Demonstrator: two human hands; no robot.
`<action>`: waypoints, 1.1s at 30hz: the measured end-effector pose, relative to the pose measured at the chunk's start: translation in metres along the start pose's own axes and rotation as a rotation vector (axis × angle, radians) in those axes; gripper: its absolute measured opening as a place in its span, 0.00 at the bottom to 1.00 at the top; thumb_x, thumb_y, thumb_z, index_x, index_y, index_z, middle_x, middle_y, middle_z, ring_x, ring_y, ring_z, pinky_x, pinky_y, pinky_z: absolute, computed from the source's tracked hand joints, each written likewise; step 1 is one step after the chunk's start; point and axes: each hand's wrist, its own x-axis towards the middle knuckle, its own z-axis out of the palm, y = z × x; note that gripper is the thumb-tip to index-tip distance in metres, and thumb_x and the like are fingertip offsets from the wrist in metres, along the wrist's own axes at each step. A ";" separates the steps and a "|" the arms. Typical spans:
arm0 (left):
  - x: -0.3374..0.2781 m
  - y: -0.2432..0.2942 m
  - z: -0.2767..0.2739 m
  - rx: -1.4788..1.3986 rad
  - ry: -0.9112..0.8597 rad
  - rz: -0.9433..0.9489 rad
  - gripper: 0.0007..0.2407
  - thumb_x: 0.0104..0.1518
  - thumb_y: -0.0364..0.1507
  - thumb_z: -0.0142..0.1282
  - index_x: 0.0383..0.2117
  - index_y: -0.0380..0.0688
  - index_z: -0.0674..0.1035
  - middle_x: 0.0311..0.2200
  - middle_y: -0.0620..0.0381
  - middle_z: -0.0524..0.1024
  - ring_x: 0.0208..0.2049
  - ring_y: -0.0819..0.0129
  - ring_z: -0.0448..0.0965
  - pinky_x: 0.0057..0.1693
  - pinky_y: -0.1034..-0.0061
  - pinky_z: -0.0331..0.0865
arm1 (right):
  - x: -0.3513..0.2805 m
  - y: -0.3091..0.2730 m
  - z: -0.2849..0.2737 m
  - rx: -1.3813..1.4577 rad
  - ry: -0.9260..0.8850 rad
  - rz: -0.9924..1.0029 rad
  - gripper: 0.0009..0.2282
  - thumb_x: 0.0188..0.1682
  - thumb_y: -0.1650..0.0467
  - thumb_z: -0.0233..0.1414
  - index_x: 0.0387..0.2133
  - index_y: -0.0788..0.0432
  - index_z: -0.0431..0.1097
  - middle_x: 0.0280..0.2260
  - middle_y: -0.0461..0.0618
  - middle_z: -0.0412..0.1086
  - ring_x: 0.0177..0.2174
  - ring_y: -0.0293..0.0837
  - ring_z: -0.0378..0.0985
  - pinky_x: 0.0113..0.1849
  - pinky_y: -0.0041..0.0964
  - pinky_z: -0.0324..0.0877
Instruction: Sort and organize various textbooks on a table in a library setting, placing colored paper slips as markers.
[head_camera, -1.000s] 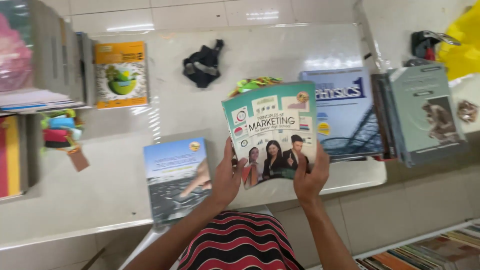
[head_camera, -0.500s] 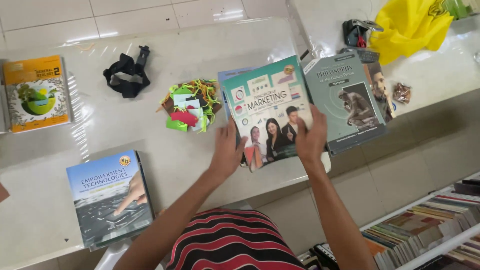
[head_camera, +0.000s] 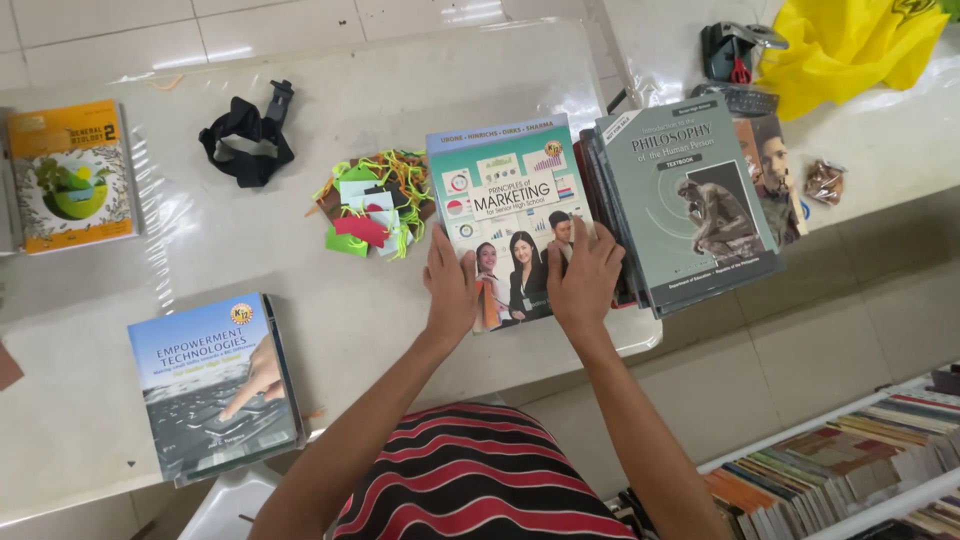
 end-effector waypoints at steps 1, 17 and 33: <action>-0.001 0.007 -0.005 0.000 -0.007 -0.004 0.29 0.69 0.29 0.45 0.71 0.30 0.45 0.69 0.34 0.54 0.69 0.41 0.58 0.66 0.43 0.53 | -0.002 -0.003 -0.002 -0.002 -0.006 0.006 0.20 0.55 0.66 0.53 0.60 0.60 0.65 0.56 0.64 0.59 0.51 0.64 0.61 0.50 0.57 0.62; -0.011 0.036 -0.022 -0.307 0.019 -0.019 0.29 0.67 0.25 0.47 0.69 0.26 0.47 0.66 0.30 0.52 0.65 0.42 0.60 0.67 0.61 0.60 | -0.017 -0.005 -0.006 -0.061 -0.007 -0.116 0.24 0.54 0.62 0.55 0.60 0.62 0.63 0.60 0.71 0.55 0.54 0.68 0.58 0.54 0.61 0.57; -0.004 0.042 -0.017 -0.447 0.085 -0.102 0.25 0.70 0.29 0.41 0.69 0.27 0.51 0.65 0.32 0.63 0.59 0.50 0.75 0.60 0.66 0.69 | 0.000 0.026 0.009 0.069 -0.061 -0.105 0.19 0.53 0.79 0.48 0.59 0.66 0.63 0.60 0.69 0.58 0.55 0.68 0.64 0.52 0.57 0.64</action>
